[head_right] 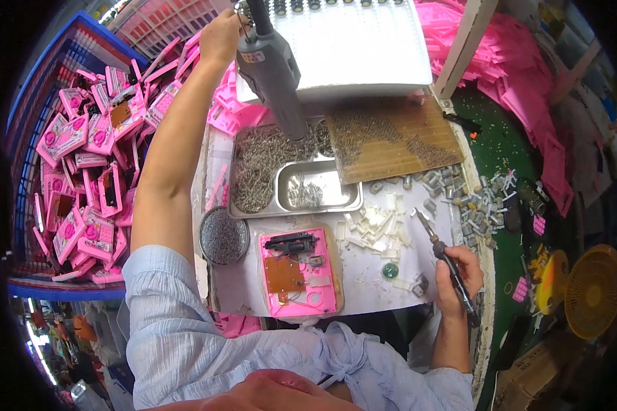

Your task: Assembling the internal components of a pink electronic device by soldering wires and screwing parts together.

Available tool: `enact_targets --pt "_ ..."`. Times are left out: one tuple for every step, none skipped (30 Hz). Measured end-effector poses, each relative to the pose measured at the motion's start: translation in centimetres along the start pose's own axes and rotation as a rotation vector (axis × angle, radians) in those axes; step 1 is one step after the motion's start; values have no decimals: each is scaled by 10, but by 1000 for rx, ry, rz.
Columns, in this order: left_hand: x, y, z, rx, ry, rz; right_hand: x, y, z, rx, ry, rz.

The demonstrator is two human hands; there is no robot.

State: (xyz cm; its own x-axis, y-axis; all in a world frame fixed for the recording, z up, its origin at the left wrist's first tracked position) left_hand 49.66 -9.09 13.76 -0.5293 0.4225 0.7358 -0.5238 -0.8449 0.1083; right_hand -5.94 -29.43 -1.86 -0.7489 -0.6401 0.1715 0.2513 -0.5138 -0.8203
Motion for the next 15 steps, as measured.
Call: enact_targets --pt "-1 6 0 78 -44 -79 3 1 0 -26 -35 -40" --pt "0 8 -2 157 -83 -155 3 -1 -1 -10 -31 -37" --pt "0 6 2 -61 41 60 -3 -2 1 7 -42 -7" --pt "-8 -15 10 -52 -10 28 -9 -4 2 23 -52 23" --pt "-9 -19 16 -47 -64 -27 -12 -7 3 35 -68 21" --pt "-3 -12 19 -44 -115 -96 -10 -8 2 28 -70 23" --pt "-3 -12 23 22 -272 -131 -8 -9 0 20 -72 28" --pt "-2 -17 31 60 -356 -173 -7 -11 -1 14 -79 35" --pt "-13 -29 41 102 -448 -220 -5 -12 -2 8 -58 17" --pt "-28 -38 47 140 -550 -265 -1 -13 -5 -9 -36 -3" --pt "-33 -50 58 151 -510 -337 0 -12 -9 -33 -23 -15" --pt "-35 -61 61 166 -473 -412 5 -4 -15 -71 -40 46" --pt "-25 -70 60 221 -398 -554 9 -6 -16 -61 -18 26" --pt "-13 -74 53 289 -333 -692 13 -10 -21 -63 -1 -3" --pt "32 -31 4 503 -253 -739 22 -15 -24 -39 25 -17"
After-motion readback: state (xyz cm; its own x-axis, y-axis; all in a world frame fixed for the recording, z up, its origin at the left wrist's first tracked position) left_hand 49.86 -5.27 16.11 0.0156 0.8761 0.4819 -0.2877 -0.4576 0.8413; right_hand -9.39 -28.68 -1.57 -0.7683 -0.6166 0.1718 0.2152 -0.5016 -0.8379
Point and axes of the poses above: each hand's wrist, its own z-axis towards the middle knuckle, its own x-axis out of the back of the hand, y = z × x, the point moved 8 cm from there along z, towards the middle knuckle, and after that the axes turned 12 degrees about x, right-handed, at the moved point
